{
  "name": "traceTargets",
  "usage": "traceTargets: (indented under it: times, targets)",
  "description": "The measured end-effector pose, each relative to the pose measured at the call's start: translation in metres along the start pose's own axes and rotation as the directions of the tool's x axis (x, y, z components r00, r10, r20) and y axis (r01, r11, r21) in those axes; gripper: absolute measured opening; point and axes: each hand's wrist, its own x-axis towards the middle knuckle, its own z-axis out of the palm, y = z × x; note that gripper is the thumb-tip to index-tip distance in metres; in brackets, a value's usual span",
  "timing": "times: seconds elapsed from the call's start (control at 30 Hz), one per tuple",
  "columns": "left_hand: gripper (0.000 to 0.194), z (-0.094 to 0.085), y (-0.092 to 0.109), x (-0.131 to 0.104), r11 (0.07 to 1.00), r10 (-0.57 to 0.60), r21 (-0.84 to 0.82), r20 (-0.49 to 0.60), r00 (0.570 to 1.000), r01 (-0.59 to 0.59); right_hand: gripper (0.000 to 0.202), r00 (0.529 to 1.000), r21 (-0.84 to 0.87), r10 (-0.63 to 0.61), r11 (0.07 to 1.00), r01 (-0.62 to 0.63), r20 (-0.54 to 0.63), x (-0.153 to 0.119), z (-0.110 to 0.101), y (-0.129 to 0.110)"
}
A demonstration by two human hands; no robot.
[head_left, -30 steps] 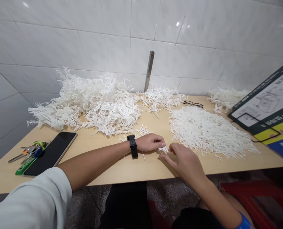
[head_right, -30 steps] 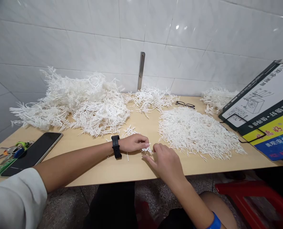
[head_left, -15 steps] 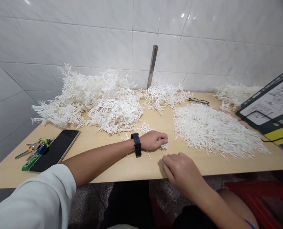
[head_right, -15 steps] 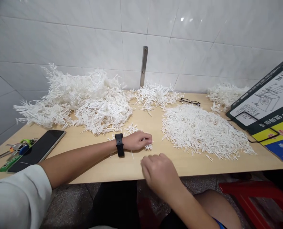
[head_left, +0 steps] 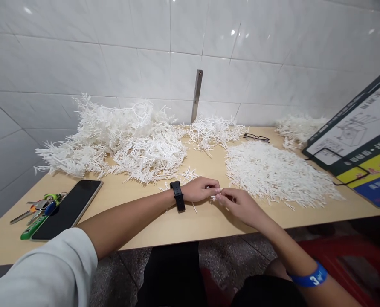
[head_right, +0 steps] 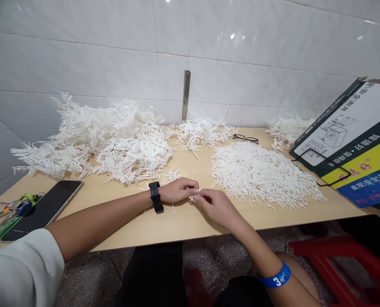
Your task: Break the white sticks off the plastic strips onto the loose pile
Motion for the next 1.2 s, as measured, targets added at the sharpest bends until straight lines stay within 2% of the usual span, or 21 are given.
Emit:
traceTargets:
  times: [0.1,0.23,0.37,0.53,0.67,0.77,0.9,1.0,1.1,1.2]
  targets:
    - [0.035,0.000,-0.004,0.001,0.995,0.020,0.096,0.049,0.999,-0.025,0.037,0.999,-0.048,-0.035,0.998,0.034,-0.009,-0.007,0.013,-0.005]
    - [0.033,0.002,-0.007,0.003,0.980,0.033,0.191,0.077,0.996,-0.048,0.030,0.994,-0.142,-0.004,0.990,-0.011,-0.105,-0.018,0.022,-0.005]
    - [0.033,0.004,-0.007,0.004,0.977,0.030,0.209,0.067,0.997,-0.044,0.031,0.984,-0.058,-0.004,0.998,-0.007,-0.179,-0.021,0.028,-0.002]
    - [0.032,0.004,-0.007,0.004,0.974,0.021,0.224,0.050,0.999,-0.032,0.027,0.992,0.057,0.101,0.994,-0.097,-0.077,-0.014,0.026,0.005]
    - [0.032,0.003,-0.005,0.003,0.978,0.020,0.206,0.037,0.999,-0.027,0.024,0.994,0.066,0.111,0.991,-0.112,0.026,-0.009,0.020,0.007]
    - [0.032,0.005,-0.003,0.003,0.975,0.033,0.217,0.027,0.999,-0.038,0.024,0.991,0.084,0.129,0.988,-0.131,0.037,-0.010,0.016,0.004]
    - [0.030,0.007,-0.001,0.004,0.973,0.034,0.228,0.015,0.999,-0.037,0.027,0.990,0.005,0.143,0.990,-0.143,0.013,-0.010,0.016,0.000]
    - [0.029,0.006,0.000,0.004,0.984,-0.013,0.177,0.001,1.000,0.012,0.029,0.992,-0.099,0.123,0.987,-0.124,-0.014,-0.008,0.014,-0.001]
    - [0.032,0.003,0.001,0.003,0.997,-0.036,0.065,0.001,0.999,0.036,0.028,0.997,-0.242,0.061,0.968,-0.070,-0.045,-0.005,0.011,0.001]
    - [0.034,0.002,0.001,0.002,1.000,-0.022,-0.007,0.013,1.000,0.022,0.032,1.000,-0.268,-0.018,0.963,0.016,-0.005,-0.004,0.010,0.003]
